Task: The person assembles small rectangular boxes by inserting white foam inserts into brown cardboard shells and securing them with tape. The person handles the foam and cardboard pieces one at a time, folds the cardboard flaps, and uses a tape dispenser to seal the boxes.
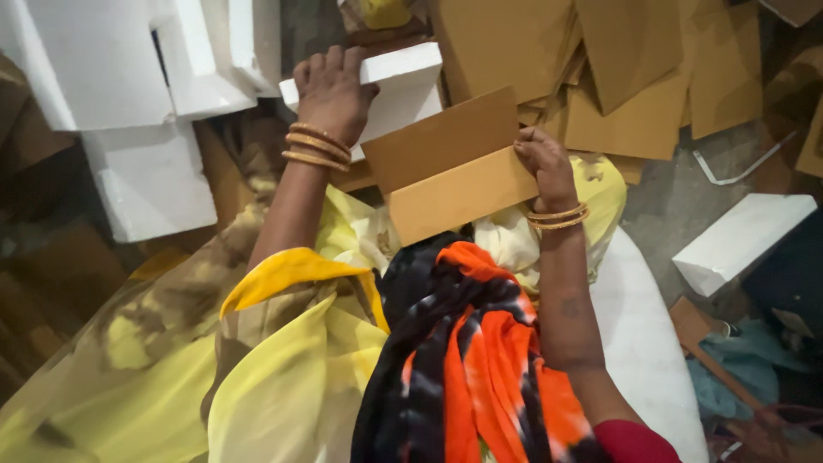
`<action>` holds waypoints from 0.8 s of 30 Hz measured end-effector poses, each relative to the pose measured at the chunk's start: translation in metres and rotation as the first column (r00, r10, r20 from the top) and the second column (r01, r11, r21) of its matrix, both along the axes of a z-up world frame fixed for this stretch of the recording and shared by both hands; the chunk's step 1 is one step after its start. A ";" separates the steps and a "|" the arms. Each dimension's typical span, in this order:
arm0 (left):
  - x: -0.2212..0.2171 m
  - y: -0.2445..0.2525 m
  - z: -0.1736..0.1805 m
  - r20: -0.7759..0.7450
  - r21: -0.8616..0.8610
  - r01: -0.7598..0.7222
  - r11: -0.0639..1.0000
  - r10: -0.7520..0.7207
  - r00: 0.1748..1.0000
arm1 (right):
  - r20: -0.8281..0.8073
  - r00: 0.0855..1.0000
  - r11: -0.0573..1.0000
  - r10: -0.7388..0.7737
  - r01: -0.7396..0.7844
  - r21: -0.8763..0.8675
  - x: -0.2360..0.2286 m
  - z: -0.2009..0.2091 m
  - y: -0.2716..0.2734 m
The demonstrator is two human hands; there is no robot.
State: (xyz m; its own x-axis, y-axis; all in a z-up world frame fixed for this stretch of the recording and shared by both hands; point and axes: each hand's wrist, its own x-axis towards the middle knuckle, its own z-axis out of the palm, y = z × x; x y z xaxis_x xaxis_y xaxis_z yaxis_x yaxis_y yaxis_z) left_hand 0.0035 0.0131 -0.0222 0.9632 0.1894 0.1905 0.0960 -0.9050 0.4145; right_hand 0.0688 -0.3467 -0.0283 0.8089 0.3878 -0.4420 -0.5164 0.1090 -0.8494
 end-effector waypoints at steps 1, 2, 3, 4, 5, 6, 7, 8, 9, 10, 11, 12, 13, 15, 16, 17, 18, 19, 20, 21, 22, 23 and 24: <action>0.001 -0.001 -0.002 0.005 0.005 -0.001 1.000 0.001 1.000 | 0.017 0.999 1.000 -0.028 0.028 0.002 0.001 0.002 -0.002; 0.000 -0.002 -0.003 0.010 0.009 -0.002 1.000 0.002 1.000 | 0.035 0.998 0.998 -0.057 0.057 0.005 0.002 0.004 -0.004; -0.001 -0.003 -0.005 0.014 0.013 -0.001 1.000 0.001 1.000 | 0.050 0.995 0.996 -0.087 0.087 0.008 0.002 0.004 -0.005; -0.001 -0.004 -0.006 0.036 0.038 -0.007 0.999 0.006 0.999 | 0.065 0.987 0.988 -0.147 0.144 0.049 0.002 0.003 -0.006; -0.003 -0.005 -0.007 0.060 0.064 -0.019 0.998 0.015 0.998 | 0.079 0.976 0.976 -0.203 0.196 0.092 0.003 0.001 -0.006; -0.003 -0.007 -0.008 0.084 0.089 -0.032 0.996 0.024 0.996 | 0.090 0.962 0.960 -0.259 0.245 0.136 0.003 0.000 -0.006; -0.004 -0.007 -0.008 0.095 0.089 -0.029 0.996 0.021 0.995 | 0.084 0.940 0.938 -0.329 0.315 0.145 0.005 -0.002 -0.005; -0.004 -0.007 -0.007 0.107 0.089 -0.027 0.996 0.017 0.994 | 0.078 0.914 0.911 -0.398 0.384 0.153 0.006 -0.003 -0.004; -0.005 -0.007 -0.007 0.117 0.091 -0.028 0.996 0.017 0.993 | 0.070 0.884 0.880 -0.462 0.447 0.161 0.008 -0.003 -0.003; -0.005 -0.008 -0.006 0.116 0.090 -0.029 0.996 0.019 0.993 | 0.069 0.886 0.877 -0.458 0.437 0.201 0.009 -0.003 -0.002; -0.005 -0.008 -0.006 0.112 0.088 -0.030 0.996 0.020 0.994 | 0.067 0.889 0.872 -0.453 0.427 0.239 0.010 -0.003 -0.002; -0.005 -0.009 -0.005 0.109 0.085 -0.031 0.996 0.021 0.994 | 0.065 0.891 0.866 -0.449 0.416 0.276 0.010 -0.002 -0.002; -0.006 -0.010 -0.004 0.111 0.092 -0.034 0.995 0.024 0.994 | 0.072 0.879 0.858 -0.471 0.439 0.266 0.010 -0.002 -0.002; -0.007 -0.011 -0.003 0.115 0.107 -0.043 0.993 0.030 0.993 | 0.084 0.854 0.841 -0.513 0.481 0.247 0.011 -0.002 -0.001; -0.007 -0.011 -0.003 0.120 0.116 -0.045 0.992 0.030 0.992 | 0.092 0.849 0.834 -0.520 0.482 0.268 0.012 -0.002 -0.001; -0.007 -0.011 -0.002 0.127 0.126 -0.048 0.991 0.031 0.991 | 0.100 0.844 0.827 -0.527 0.481 0.291 0.016 -0.003 -0.001; -0.007 -0.011 -0.002 0.135 0.136 -0.051 0.989 0.032 0.990 | 0.108 0.839 0.819 -0.533 0.480 0.314 0.021 -0.005 -0.003; -0.007 -0.012 -0.001 0.123 0.130 -0.051 0.990 0.034 0.992 | 0.099 0.803 0.785 -0.588 0.537 0.309 0.027 -0.008 -0.006; -0.008 -0.012 -0.001 0.112 0.124 -0.050 0.991 0.036 0.993 | 0.091 0.762 0.747 -0.641 0.591 0.305 0.038 -0.011 -0.013; -0.008 -0.013 -0.001 0.101 0.117 -0.049 0.992 0.037 0.994 | 0.084 0.718 0.705 -0.691 0.644 0.298 0.052 -0.015 -0.022; -0.008 -0.013 -0.001 0.098 0.116 -0.053 0.992 0.042 0.994 | 0.083 0.667 0.663 -0.741 0.706 0.250 0.065 -0.021 -0.032; -0.007 -0.013 -0.001 0.097 0.115 -0.057 0.992 0.046 0.994 | 0.086 0.612 0.615 -0.786 0.762 0.202 0.081 -0.028 -0.045; -0.006 -0.013 -0.001 0.096 0.115 -0.061 0.992 0.050 0.994 | 0.112 0.630 0.635 -0.769 0.728 0.260 0.100 -0.034 -0.061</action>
State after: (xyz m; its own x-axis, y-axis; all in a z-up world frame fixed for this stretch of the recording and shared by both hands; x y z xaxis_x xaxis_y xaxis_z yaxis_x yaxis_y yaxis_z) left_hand -0.0028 -0.0002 -0.0233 0.9291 0.2133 0.3022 0.1138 -0.9422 0.3151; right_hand 0.1691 -0.4074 -0.0618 0.9115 -0.3394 -0.2323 -0.0158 0.5356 -0.8443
